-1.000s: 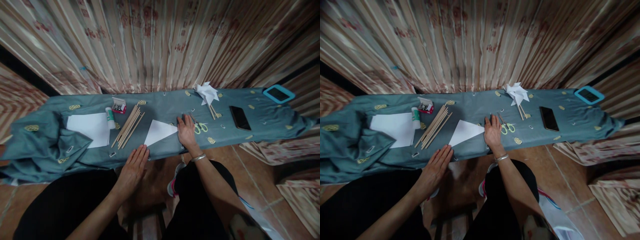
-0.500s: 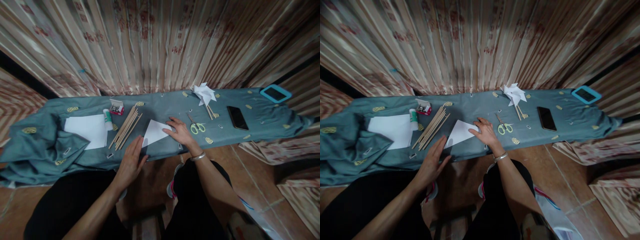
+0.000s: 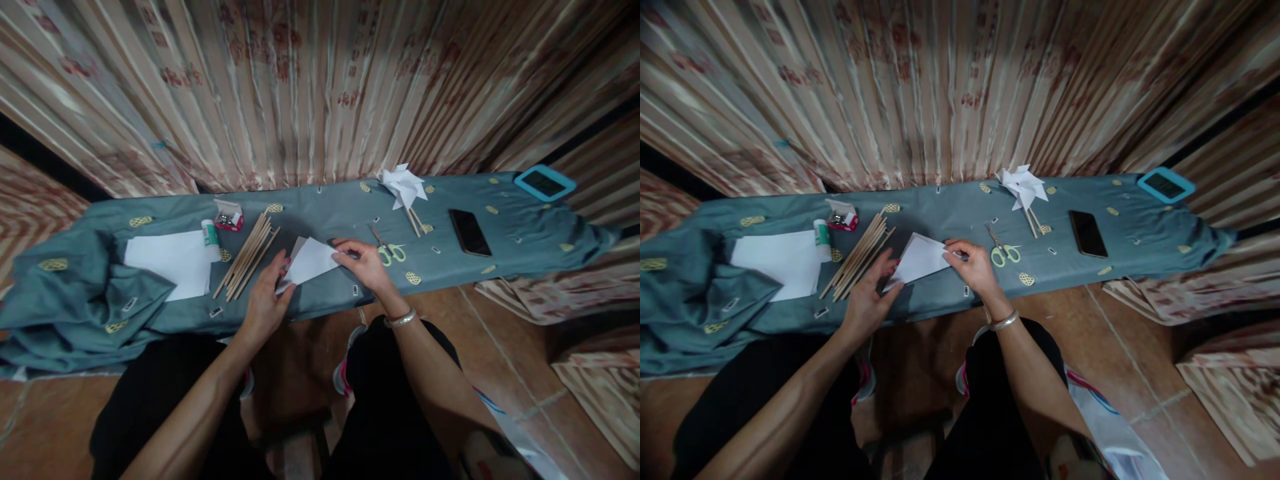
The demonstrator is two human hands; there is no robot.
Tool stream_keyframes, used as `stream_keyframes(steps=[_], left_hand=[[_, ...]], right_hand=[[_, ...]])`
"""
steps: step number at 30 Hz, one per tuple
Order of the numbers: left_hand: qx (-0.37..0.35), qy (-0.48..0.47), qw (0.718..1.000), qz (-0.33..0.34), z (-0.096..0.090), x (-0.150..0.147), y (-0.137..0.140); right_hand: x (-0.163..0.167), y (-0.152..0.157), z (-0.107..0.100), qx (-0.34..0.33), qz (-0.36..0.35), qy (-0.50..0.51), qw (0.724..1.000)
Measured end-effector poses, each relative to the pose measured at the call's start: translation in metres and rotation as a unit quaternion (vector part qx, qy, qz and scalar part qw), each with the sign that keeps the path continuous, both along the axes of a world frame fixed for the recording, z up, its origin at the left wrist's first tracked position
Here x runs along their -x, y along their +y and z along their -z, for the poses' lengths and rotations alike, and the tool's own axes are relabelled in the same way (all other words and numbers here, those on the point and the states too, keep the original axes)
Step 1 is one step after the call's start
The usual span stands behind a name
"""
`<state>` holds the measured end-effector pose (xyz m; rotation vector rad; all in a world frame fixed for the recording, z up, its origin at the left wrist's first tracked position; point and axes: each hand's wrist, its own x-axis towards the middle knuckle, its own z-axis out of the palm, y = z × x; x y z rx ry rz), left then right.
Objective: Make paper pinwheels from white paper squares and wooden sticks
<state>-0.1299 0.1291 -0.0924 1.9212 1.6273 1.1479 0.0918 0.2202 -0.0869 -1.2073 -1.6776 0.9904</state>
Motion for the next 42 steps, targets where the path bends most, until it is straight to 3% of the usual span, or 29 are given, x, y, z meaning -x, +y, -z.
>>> stream_keyframes(steps=[4, 8, 12, 17, 21, 24, 30, 35, 37, 39, 42], left_hand=[[-0.014, 0.000, 1.000, -0.015, -0.012, -0.005, 0.011], [-0.029, 0.014, 0.999, -0.005, -0.020, -0.007, 0.021], [-0.034, 0.041, 0.998, 0.045, -0.022, -0.009, 0.023], [-0.066, 0.038, 0.991, 0.110, -0.020, -0.017, 0.022], [-0.093, 0.066, 0.983, 0.146, -0.015, -0.019, 0.023], [-0.101, 0.104, 0.981, 0.132, -0.014, -0.015, 0.024], [-0.105, 0.210, 0.964, 0.121, -0.024, -0.016, 0.014], [-0.096, 0.276, 0.950, 0.107, -0.021, -0.024, 0.007], [-0.093, 0.290, 0.947, 0.104, -0.017, -0.024, 0.008], [-0.095, 0.297, 0.944, 0.105, -0.012, -0.021, 0.010], [-0.099, 0.293, 0.945, 0.106, -0.006, -0.016, 0.011]], right_hand=[[0.001, -0.020, -0.014, -0.052, 0.036, -0.009, 0.998], [0.001, -0.042, -0.028, -0.122, 0.004, -0.077, 0.990], [-0.006, -0.045, -0.031, -0.077, -0.030, -0.063, 0.995], [-0.020, -0.024, -0.024, -0.092, 0.071, -0.128, 0.985], [-0.024, -0.007, -0.013, -0.002, 0.006, -0.108, 0.994], [-0.023, 0.000, -0.005, 0.064, -0.003, -0.049, 0.997], [-0.020, -0.001, 0.003, 0.062, 0.120, 0.040, 0.990], [-0.012, -0.018, 0.008, 0.110, 0.086, 0.038, 0.989], [-0.012, -0.027, 0.005, 0.083, 0.076, -0.023, 0.993], [-0.013, -0.035, -0.002, -0.009, 0.075, -0.127, 0.989], [-0.015, -0.046, -0.013, -0.168, 0.044, -0.300, 0.938]])
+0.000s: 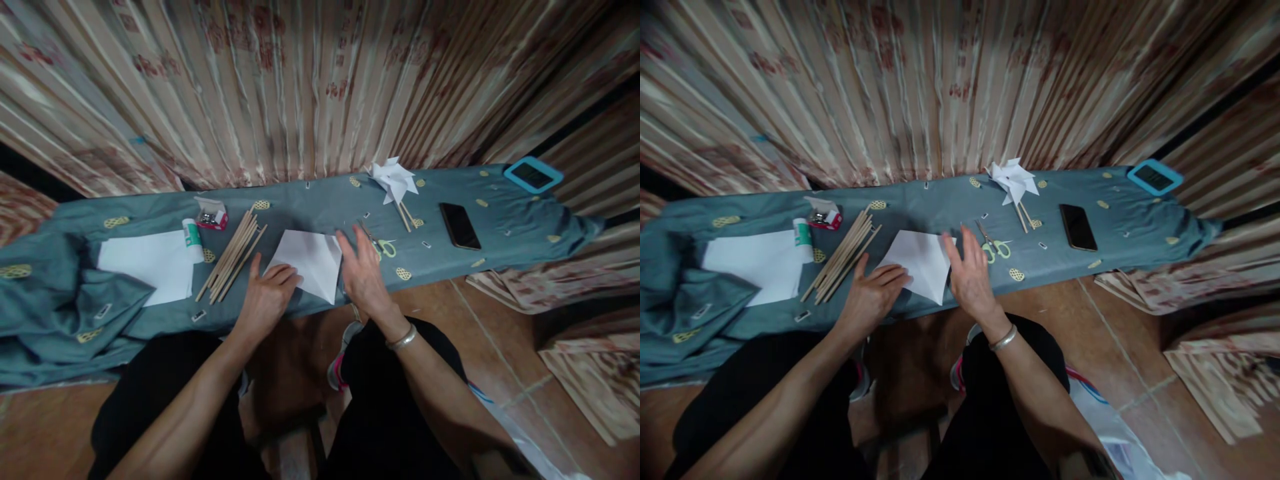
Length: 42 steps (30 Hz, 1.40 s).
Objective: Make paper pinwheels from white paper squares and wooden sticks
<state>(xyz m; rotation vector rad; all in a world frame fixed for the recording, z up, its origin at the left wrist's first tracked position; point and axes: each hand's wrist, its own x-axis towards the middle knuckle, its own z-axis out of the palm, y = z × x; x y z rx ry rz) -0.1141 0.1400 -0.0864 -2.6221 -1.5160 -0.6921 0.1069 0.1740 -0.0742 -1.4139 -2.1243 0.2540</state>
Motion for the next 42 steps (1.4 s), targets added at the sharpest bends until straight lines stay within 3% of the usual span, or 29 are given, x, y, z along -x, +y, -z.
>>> stream_keyframes(steps=[2, 5, 8, 12, 16, 21, 25, 27, 32, 42], left_hand=[[0.000, -0.012, 1.000, 0.004, 0.003, 0.004, -0.001], [0.002, -0.034, 0.999, 0.024, 0.005, 0.011, -0.007], [0.016, -0.051, 0.998, 0.042, 0.006, 0.018, -0.017], [0.039, -0.093, 0.994, 0.041, 0.006, 0.023, -0.027], [0.056, -0.141, 0.988, 0.022, 0.006, 0.025, -0.026], [0.064, -0.167, 0.982, -0.059, 0.011, 0.027, -0.016], [0.068, -0.148, 0.981, -0.108, 0.004, 0.025, -0.015], [0.033, -0.101, 0.990, -0.089, -0.003, 0.020, -0.019], [0.002, 0.032, 0.997, 0.065, -0.007, -0.004, -0.033], [0.073, 0.066, 0.995, 0.012, 0.009, -0.009, -0.031]], right_hand=[[0.000, -0.007, -0.004, -0.032, -0.044, -0.085, 0.995], [-0.003, -0.014, -0.002, -0.030, -0.097, -0.114, 0.988], [-0.015, -0.015, 0.004, 0.013, -0.140, -0.056, 0.988], [-0.031, -0.009, 0.008, 0.132, -0.195, 0.085, 0.968], [-0.029, -0.002, 0.004, 0.189, -0.155, 0.155, 0.957], [-0.011, 0.005, 0.005, 0.206, -0.079, 0.149, 0.964], [-0.003, 0.010, 0.011, 0.214, -0.041, 0.204, 0.954], [0.000, 0.011, 0.012, 0.212, -0.031, 0.220, 0.952], [0.004, 0.011, 0.008, 0.191, -0.036, 0.168, 0.967], [0.007, 0.011, 0.009, 0.114, -0.086, 0.089, 0.986]])
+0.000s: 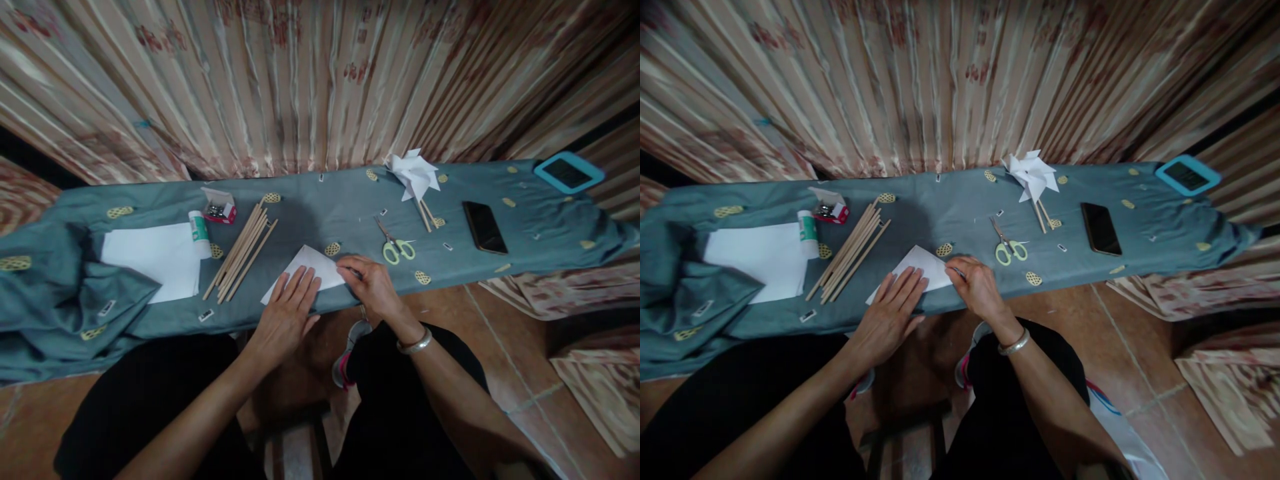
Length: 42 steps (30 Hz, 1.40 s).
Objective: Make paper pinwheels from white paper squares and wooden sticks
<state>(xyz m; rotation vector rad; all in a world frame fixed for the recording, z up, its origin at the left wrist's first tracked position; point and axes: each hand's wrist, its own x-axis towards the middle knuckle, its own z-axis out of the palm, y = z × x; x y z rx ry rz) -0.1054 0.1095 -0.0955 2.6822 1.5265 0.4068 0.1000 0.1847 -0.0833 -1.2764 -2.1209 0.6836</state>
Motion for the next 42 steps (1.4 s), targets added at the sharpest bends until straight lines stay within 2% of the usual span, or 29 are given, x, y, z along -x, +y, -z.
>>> stream_keyframes(steps=[12, 27, 32, 36, 39, 42], left_hand=[[0.016, 0.012, 1.000, -0.007, 0.001, 0.001, 0.003], [0.028, 0.014, 0.999, -0.006, 0.001, 0.002, 0.007], [0.033, 0.016, 0.999, -0.002, 0.001, 0.003, 0.007], [0.025, 0.015, 1.000, 0.000, 0.005, 0.003, 0.007], [0.018, 0.021, 1.000, -0.001, 0.007, 0.003, 0.007], [0.009, 0.026, 1.000, 0.000, 0.009, 0.002, 0.007]], right_hand=[[0.002, 0.003, 0.002, -0.036, -0.001, -0.026, 0.999], [0.003, 0.004, 0.004, -0.047, 0.002, -0.045, 0.998], [0.003, 0.003, 0.005, -0.079, -0.004, -0.079, 0.994], [0.006, -0.002, 0.002, -0.135, -0.001, -0.149, 0.980], [0.016, -0.010, 0.000, -0.169, 0.012, -0.186, 0.968], [0.031, -0.020, 0.003, -0.173, 0.007, -0.196, 0.965]])
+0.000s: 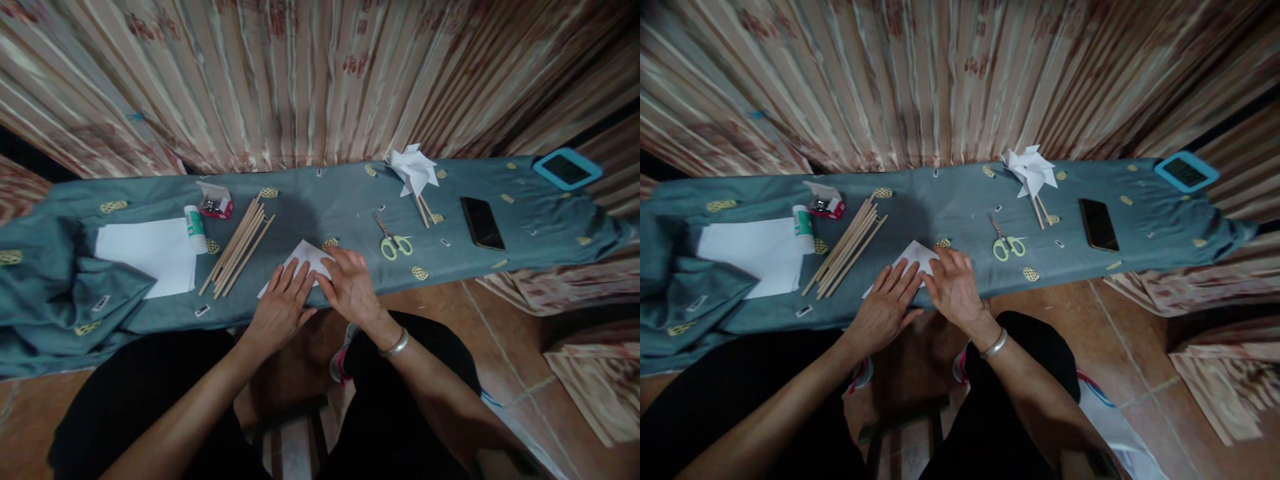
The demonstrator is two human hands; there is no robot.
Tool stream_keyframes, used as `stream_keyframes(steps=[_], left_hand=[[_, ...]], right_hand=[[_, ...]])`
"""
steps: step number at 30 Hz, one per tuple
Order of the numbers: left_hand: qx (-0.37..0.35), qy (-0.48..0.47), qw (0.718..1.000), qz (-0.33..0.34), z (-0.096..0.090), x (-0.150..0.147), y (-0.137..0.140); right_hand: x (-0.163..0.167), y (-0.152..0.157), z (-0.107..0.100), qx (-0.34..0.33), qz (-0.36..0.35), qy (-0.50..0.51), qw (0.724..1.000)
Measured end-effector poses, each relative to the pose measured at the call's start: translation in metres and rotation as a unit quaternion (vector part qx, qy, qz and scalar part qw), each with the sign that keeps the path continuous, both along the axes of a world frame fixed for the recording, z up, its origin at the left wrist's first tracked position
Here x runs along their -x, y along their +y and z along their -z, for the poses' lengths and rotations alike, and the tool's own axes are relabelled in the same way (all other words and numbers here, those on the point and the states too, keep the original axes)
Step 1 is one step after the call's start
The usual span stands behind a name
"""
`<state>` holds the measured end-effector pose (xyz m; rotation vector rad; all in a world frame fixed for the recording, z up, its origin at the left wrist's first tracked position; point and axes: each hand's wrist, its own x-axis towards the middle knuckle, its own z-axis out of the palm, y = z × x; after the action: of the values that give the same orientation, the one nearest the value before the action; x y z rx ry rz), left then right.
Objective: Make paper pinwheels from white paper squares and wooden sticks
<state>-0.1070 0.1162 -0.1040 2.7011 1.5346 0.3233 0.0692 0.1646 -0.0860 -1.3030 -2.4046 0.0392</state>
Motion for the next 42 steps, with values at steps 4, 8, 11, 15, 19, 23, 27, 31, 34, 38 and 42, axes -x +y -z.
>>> stream_keyframes(steps=[4, 8, 11, 15, 19, 23, 27, 31, 34, 38, 42], left_hand=[[-0.002, 0.004, 1.000, -0.003, 0.000, -0.002, 0.001], [0.004, -0.004, 1.000, 0.002, 0.000, 0.006, -0.002], [-0.005, -0.006, 1.000, -0.009, 0.001, 0.023, -0.014], [-0.007, 0.000, 0.999, -0.038, 0.003, 0.047, -0.038], [-0.007, -0.008, 0.998, -0.057, 0.004, 0.056, -0.052], [-0.013, -0.025, 0.997, -0.067, 0.006, 0.053, -0.055], [-0.016, -0.044, 0.996, -0.080, 0.004, 0.047, -0.055], [0.005, -0.115, 0.988, -0.104, -0.001, 0.043, -0.051], [0.024, -0.194, 0.973, -0.124, -0.002, 0.044, -0.045], [0.054, -0.331, 0.926, -0.174, -0.002, 0.045, -0.035], [0.099, -0.518, 0.817, -0.232, -0.008, 0.039, -0.025]], right_hand=[[0.009, -0.009, 0.009, 0.019, 0.019, -0.004, 1.000], [-0.014, -0.007, 0.019, 0.031, 0.085, 0.000, 0.996], [-0.039, -0.003, 0.024, 0.040, 0.137, 0.027, 0.989], [-0.052, -0.002, 0.029, 0.038, 0.141, 0.065, 0.987], [-0.049, -0.003, 0.031, 0.032, 0.135, 0.089, 0.986], [-0.052, 0.000, 0.028, 0.049, 0.132, 0.140, 0.980], [-0.053, 0.006, 0.021, 0.088, 0.097, 0.178, 0.975], [-0.045, 0.013, 0.020, 0.122, 0.061, 0.184, 0.973], [-0.041, 0.019, 0.021, 0.153, 0.054, 0.246, 0.956], [-0.039, 0.024, 0.021, 0.219, 0.042, 0.369, 0.902], [-0.038, 0.025, 0.015, 0.299, 0.074, 0.506, 0.806]])
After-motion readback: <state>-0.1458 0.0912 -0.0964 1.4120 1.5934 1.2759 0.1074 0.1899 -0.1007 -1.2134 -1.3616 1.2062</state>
